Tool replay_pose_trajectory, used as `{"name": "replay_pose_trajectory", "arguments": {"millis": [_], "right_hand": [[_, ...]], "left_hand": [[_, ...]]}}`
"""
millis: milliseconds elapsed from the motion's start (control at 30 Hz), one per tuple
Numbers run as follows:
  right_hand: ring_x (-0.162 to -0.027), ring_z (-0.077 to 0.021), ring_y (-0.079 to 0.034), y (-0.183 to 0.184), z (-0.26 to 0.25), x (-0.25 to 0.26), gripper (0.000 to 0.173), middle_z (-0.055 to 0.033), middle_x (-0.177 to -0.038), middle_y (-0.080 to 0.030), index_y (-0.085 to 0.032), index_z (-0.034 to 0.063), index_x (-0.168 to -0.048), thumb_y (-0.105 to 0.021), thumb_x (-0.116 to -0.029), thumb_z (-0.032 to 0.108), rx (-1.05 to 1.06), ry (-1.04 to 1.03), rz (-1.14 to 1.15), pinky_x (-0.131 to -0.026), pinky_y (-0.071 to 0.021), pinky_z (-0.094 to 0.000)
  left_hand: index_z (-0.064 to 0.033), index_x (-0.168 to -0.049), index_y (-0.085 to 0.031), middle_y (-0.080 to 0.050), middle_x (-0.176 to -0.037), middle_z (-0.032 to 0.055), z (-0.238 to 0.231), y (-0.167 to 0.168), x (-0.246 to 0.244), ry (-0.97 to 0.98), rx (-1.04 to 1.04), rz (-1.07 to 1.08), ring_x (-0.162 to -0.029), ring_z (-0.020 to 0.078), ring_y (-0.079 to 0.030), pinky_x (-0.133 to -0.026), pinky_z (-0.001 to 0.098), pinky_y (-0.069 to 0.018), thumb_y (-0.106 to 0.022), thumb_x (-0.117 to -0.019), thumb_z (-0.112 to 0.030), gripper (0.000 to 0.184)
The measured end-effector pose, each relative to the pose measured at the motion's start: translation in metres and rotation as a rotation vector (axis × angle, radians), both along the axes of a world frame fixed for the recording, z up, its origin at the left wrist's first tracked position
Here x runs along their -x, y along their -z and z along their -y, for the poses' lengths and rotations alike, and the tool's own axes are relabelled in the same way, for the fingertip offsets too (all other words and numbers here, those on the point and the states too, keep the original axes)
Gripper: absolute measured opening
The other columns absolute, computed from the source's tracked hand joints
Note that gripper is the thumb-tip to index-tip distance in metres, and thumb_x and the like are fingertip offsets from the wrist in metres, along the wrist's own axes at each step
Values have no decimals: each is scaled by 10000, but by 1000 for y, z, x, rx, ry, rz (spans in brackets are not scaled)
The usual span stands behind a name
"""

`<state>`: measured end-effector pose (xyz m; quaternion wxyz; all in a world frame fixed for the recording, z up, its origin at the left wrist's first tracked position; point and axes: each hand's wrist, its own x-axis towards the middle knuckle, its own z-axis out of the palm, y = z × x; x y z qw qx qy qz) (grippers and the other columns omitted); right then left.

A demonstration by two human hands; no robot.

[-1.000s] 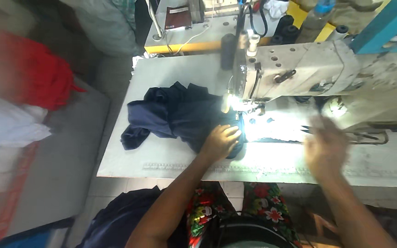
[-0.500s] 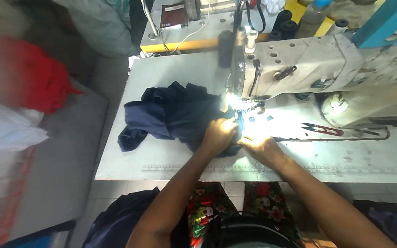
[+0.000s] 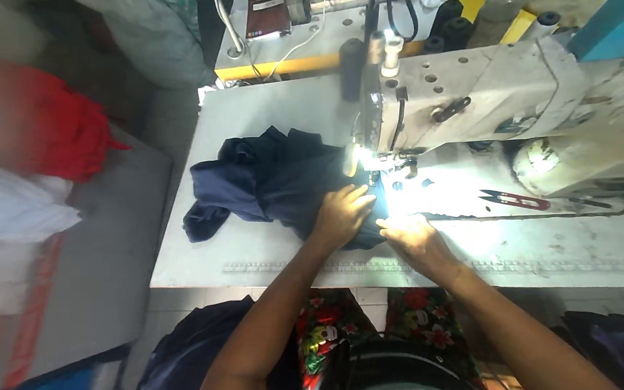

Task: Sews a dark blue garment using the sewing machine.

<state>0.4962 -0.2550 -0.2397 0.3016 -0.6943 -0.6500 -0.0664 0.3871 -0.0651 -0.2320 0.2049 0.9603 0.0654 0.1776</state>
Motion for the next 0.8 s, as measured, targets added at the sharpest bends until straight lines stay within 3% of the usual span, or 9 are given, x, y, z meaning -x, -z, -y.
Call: {"name": "replay_pose_trajectory", "arguments": {"millis": [233,800], "right_hand": [[-1001,-280,-740,0,-1,1,199,-101,-1132,-771,-764,51,-908,-586,-981,101,-2,15,8,-806,-564,-438],[-1029,-327,-739,1,-10,-4,172,-149,-1121,-764,-769,13,-972,-603,-937,37,11,44,0,-851,-578,-476]], "left_hand": [[-115,-1224,-753,-679,-1350,124,-2,1,-1,3,7,-13,-1267,371,-622,-988,573,-482,-611,-999,-178,274],[-123,-1243,-744,-666,-1370,131,-12,3,-10,20,-7,-13,-1287,369,-608,-988,584,-463,-601,-999,-185,290]]}}
